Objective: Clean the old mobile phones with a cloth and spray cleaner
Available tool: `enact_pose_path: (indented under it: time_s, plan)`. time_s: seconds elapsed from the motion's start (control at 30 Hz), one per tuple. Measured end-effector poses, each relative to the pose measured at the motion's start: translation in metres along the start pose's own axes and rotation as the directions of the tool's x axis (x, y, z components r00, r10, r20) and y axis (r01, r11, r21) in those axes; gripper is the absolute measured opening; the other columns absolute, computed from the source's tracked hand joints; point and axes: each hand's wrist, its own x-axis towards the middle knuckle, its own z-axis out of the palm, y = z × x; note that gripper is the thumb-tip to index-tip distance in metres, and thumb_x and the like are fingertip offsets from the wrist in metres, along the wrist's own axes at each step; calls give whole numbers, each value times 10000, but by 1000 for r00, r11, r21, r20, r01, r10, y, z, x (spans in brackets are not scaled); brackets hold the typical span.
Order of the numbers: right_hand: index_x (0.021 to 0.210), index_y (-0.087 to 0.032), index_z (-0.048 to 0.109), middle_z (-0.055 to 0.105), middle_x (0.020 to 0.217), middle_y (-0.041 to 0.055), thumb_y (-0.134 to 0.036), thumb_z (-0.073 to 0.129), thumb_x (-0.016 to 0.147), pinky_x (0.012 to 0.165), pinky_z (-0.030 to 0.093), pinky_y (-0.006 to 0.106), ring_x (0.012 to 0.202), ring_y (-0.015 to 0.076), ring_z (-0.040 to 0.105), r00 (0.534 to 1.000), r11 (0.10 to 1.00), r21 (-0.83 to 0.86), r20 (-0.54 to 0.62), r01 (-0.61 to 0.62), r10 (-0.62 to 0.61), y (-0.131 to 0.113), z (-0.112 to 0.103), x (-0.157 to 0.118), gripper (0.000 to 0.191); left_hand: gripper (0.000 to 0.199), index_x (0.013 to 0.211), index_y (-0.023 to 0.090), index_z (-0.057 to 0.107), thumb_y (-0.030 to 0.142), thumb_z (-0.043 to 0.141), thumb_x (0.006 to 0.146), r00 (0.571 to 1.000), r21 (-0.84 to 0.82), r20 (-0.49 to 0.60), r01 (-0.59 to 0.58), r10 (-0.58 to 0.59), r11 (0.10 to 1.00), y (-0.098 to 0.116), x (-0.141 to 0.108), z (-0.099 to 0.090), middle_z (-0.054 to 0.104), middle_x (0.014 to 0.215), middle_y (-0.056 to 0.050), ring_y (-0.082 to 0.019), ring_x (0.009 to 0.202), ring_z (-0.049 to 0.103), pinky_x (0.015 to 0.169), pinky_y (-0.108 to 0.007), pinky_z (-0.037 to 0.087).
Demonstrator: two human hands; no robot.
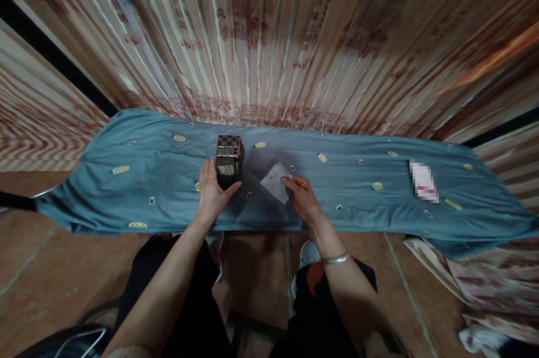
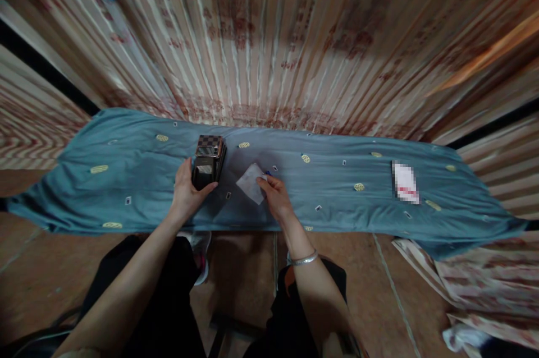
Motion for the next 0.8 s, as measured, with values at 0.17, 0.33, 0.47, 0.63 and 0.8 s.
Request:
enact_pose_path:
  time_s: [0.17,0.33,0.47,0.63,0.8]
  plan:
    - [659,-234,759,724,602,-40,-511,949,508,560,472,254,521,128,601,1000,1000,17,11,5,-6,-2,0,0,368,972,1529,68,374,356,808,709,998,-20,58,12,-11,1000,0,0,9,496,1529,-278,-383,1447,466,1210,-526,360]
    - [667,-238,760,725,615,-38,-503,944,539,563,463,259,545,136,616,999,1000,3,25,25,-25,-1,-3,0,347,931,1557,68,361,260,718,718,990,-28,82,121,-118,992,6,-2,0,510,1545,-230,-332,1449,482,1213,-457,374]
    - [684,-244,767,731,618,-33,-516,946,524,599,488,270,582,152,646,1000,1000,10,12,12,-13,-1,-3,0,362,919,1546,31,394,280,703,716,959,35,128,250,-253,968,15,-4,-14,563,1501,-225,-342,1381,558,1149,-424,448]
    - [658,-247,753,735,605,-34,-547,953,456,592,502,268,568,154,646,1000,1000,19,-10,-7,8,-4,2,0,413,831,1451,62,542,289,741,677,924,77,125,355,-362,932,14,-6,-31,706,1326,-177,-366,1269,646,1062,-427,513]
    - [663,-239,743,733,595,-31,-519,950,456,575,504,272,568,164,664,999,999,39,-33,-16,17,-8,3,-2,405,808,1346,156,639,361,829,588,922,-52,74,384,-380,922,-10,-7,-51,754,1217,-137,-393,1212,671,1070,-481,505]
